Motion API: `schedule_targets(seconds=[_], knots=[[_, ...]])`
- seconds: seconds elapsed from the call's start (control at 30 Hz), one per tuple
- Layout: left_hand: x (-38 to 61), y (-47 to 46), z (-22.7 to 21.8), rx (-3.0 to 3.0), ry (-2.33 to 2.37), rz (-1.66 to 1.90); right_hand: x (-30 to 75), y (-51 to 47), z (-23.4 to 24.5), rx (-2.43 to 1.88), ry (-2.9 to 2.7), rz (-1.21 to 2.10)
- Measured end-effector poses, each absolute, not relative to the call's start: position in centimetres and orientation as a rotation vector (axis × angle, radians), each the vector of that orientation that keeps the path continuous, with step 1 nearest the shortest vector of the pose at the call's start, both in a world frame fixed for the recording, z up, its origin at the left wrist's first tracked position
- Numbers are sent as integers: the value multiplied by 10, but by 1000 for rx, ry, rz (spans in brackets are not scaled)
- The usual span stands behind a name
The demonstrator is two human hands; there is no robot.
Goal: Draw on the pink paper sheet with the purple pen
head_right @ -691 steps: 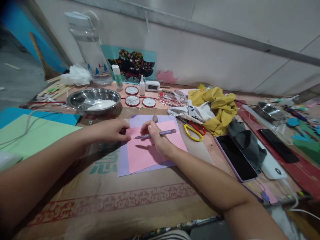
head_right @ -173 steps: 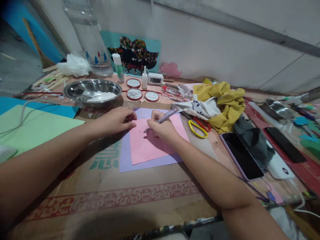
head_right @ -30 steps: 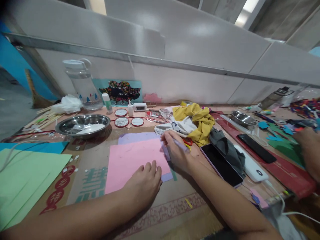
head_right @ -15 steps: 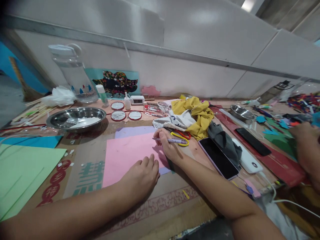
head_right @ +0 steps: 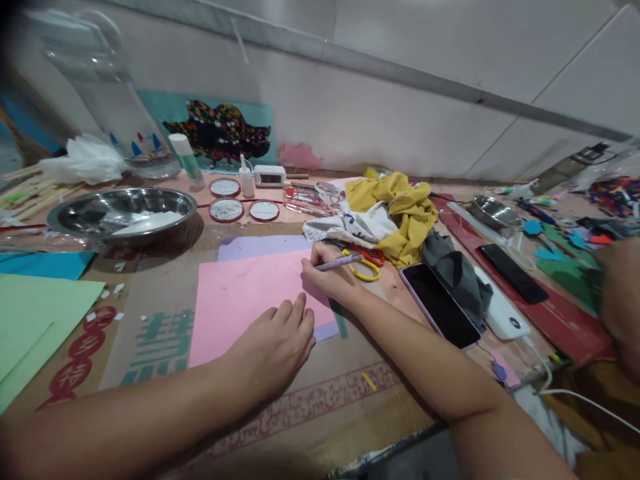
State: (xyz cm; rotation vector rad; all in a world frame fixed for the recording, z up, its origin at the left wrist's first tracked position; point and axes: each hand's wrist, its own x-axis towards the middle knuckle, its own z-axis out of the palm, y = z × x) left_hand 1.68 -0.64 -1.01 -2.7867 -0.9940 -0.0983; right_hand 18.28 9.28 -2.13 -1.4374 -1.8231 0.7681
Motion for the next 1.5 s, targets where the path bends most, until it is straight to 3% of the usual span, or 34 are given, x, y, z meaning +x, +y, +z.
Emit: schedule_targets(seconds=[1.5], knots=[[16, -6, -6, -2777, -958, -90, 177, 92, -15, -1513, -1862, 619]])
